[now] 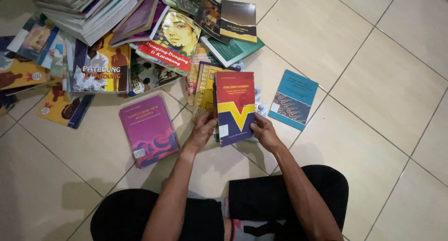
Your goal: Sorting and organizing a large pile of books on the floor
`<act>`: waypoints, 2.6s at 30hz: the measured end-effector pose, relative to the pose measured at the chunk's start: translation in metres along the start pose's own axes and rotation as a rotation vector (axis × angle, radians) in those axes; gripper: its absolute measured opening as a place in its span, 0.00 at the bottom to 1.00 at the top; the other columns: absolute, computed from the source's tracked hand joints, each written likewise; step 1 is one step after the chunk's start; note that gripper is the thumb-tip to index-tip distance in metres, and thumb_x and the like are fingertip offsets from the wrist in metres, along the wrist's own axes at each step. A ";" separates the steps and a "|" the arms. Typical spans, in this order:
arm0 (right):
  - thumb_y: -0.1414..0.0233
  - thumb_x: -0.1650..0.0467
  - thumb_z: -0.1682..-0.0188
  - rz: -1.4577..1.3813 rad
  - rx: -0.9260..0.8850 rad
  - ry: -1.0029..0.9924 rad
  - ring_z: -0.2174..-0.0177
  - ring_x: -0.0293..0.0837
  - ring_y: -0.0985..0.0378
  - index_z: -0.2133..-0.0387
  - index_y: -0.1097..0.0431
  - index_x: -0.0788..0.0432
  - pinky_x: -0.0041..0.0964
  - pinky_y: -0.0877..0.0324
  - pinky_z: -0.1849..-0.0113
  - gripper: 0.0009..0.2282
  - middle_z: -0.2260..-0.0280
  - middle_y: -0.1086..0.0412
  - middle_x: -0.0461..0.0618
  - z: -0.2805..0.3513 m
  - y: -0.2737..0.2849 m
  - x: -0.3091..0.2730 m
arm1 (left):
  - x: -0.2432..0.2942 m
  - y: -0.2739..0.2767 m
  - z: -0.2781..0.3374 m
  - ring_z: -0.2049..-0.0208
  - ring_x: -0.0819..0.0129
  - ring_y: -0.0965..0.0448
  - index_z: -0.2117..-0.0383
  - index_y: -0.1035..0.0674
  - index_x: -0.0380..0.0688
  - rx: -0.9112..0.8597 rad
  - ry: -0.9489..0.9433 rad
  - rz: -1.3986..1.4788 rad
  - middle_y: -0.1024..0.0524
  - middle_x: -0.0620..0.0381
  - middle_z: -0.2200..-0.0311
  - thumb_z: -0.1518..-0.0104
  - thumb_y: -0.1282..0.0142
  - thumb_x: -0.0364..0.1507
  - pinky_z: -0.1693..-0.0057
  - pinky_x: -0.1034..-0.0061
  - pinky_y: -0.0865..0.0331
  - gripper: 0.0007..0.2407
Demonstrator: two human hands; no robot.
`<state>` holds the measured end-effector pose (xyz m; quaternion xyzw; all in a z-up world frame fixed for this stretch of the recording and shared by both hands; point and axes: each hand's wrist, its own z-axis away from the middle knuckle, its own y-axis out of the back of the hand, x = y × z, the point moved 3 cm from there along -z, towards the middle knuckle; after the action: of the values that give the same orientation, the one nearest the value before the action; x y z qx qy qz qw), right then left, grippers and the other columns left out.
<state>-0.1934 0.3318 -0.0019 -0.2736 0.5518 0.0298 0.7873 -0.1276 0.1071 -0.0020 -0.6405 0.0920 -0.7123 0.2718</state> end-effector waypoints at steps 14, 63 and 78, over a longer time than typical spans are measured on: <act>0.39 0.77 0.53 0.152 0.526 0.155 0.70 0.43 0.21 0.53 0.30 0.56 0.39 0.19 0.68 0.15 0.66 0.28 0.48 -0.012 0.068 -0.036 | 0.058 -0.005 0.000 0.70 0.73 0.24 0.59 0.24 0.44 0.324 -0.229 -0.230 0.24 0.59 0.69 0.54 0.46 0.15 0.64 0.81 0.29 0.16; 0.42 0.76 0.52 0.457 0.523 0.017 0.49 0.67 0.27 0.45 0.34 0.70 0.61 0.34 0.47 0.21 0.52 0.29 0.75 -0.004 -0.040 0.036 | 0.009 0.038 -0.003 0.52 0.54 0.24 0.54 0.21 0.51 0.352 -0.253 -1.093 0.29 0.57 0.57 0.43 0.41 0.25 0.46 0.63 0.28 0.12; 0.35 0.65 0.58 0.740 0.613 -0.023 0.55 0.60 0.21 0.55 0.26 0.50 0.55 0.28 0.54 0.17 0.62 0.22 0.56 -0.020 -0.015 0.056 | -0.019 0.052 -0.018 0.59 0.45 0.21 0.63 0.18 0.47 0.464 -0.187 -1.002 0.25 0.49 0.69 0.54 0.32 0.29 0.50 0.54 0.28 0.12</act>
<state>-0.1831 0.2955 -0.0500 0.1862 0.5869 0.1468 0.7742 -0.1305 0.0693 -0.0457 -0.5896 -0.4073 -0.6963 0.0409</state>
